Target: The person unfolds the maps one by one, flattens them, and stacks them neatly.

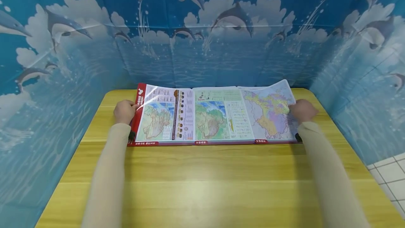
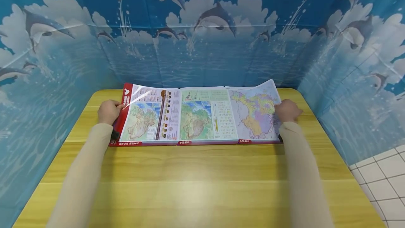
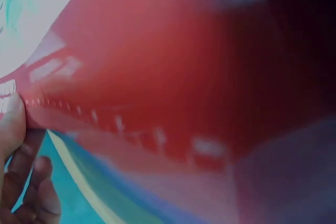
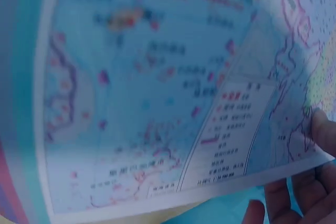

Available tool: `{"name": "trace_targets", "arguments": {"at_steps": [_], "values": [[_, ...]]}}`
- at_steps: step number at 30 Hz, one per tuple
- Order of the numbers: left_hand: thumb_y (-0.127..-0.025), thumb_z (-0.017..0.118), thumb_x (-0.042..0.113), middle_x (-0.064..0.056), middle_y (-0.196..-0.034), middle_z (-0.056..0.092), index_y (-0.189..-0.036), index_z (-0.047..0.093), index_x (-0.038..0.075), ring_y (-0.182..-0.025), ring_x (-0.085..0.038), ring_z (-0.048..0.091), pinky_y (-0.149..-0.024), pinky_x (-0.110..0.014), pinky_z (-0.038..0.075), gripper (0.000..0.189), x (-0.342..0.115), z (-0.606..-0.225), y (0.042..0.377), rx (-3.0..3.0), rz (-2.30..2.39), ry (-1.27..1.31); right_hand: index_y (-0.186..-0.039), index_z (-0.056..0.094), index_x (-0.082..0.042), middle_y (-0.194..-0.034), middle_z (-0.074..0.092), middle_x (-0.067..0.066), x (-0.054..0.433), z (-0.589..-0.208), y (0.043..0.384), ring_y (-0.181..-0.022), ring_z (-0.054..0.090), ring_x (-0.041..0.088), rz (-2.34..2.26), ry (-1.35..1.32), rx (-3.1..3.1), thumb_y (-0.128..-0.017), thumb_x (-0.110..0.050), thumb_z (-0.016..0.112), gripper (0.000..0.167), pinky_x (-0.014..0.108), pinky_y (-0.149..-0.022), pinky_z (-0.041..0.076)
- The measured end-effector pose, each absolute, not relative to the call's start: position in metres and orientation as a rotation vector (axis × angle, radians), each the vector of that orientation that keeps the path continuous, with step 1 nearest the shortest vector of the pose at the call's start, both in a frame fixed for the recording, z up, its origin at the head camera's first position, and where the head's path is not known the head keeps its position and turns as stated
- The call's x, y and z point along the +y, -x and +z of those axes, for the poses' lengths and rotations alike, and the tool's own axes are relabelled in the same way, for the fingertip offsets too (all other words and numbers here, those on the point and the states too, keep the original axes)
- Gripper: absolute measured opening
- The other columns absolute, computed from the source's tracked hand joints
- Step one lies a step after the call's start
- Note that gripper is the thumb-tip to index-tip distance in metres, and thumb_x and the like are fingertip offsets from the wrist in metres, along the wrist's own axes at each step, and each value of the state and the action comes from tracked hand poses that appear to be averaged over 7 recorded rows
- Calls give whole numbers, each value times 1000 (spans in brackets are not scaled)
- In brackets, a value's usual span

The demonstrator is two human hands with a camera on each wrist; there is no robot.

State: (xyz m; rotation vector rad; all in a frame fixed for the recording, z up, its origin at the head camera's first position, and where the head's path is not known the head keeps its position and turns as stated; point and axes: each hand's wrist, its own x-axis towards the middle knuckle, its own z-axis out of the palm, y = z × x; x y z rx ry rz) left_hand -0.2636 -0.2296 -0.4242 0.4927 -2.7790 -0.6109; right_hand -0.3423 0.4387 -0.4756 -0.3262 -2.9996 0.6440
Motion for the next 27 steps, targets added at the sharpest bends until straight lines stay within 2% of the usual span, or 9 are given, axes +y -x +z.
{"name": "trace_targets", "arguments": {"at_steps": [4, 7, 10, 14, 18, 22, 25, 27], "values": [[-92, 63, 30, -22, -105, 63, -118, 63, -4, -92, -34, 55, -83, -49, 47, 44, -221, -423, 267, -2790, -498, -525, -111, 56, 12, -109, 55, 35, 433, -479, 354, -101, 47, 53, 536, 377, -3004, -98, -33, 45, 48, 69, -93, 20], [-91, 65, 28, -23, -102, 64, -113, 65, -6, -92, -34, 54, -82, -48, 47, 40, -216, -422, 270, -2792, -405, -523, -107, 56, 14, -106, 55, 37, 427, -477, 355, -102, 47, 53, 467, 423, -3014, -99, -34, 45, 50, 68, -96, 18], [-90, 66, 26, -23, -100, 63, -108, 67, -6, -92, -34, 53, -81, -48, 46, 37, -217, -424, 275, -2783, -359, -516, -107, 54, 17, -110, 51, 38, 424, -478, 354, -107, 44, 53, 414, 480, -3033, -99, -35, 44, 54, 66, -97, 17], [-90, 67, 23, -25, -98, 63, -102, 67, -7, -90, -35, 55, -80, -50, 47, 33, -221, -428, 278, -2771, -338, -470, -117, 47, 20, -119, 43, 41, 421, -484, 353, -115, 36, 55, 403, 515, -3046, -99, -37, 43, 59, 66, -99, 14], [-88, 69, 18, -25, -100, 61, -106, 65, -6, -92, -39, 57, -78, -53, 47, 31, -229, -428, 277, -2776, -275, -350, -123, 38, 23, -120, 39, 44, 420, -491, 351, -116, 34, 57, 457, 449, -3026, -98, -39, 44, 67, 68, -97, 17], [-85, 72, 19, -25, -106, 60, -115, 64, -3, -96, -39, 57, -77, -53, 47, 38, -233, -421, 272, -2853, -239, -219, -125, 33, 26, -119, 34, 47, 423, -490, 346, -113, 31, 60, 551, 333, -3052, -95, -45, 44, 77, 70, -91, 22], [-88, 68, 21, -23, -112, 60, -118, 64, 0, -95, -36, 56, -76, -52, 46, 37, -226, -407, 270, -2906, -272, -113, -131, 26, 24, -123, 27, 49, 422, -479, 342, -114, 26, 63, 642, 232, -3074, -96, -50, 41, 84, 72, -89, 20], [-92, 61, 19, -21, -117, 59, -119, 64, 3, -89, -35, 56, -70, -50, 46, 32, -213, -394, 269, -2897, -354, -31, -136, 21, 22, -128, 24, 48, 416, -466, 341, -117, 23, 62, 685, 166, -3059, -96, -53, 37, 86, 73, -90, 18]]}}
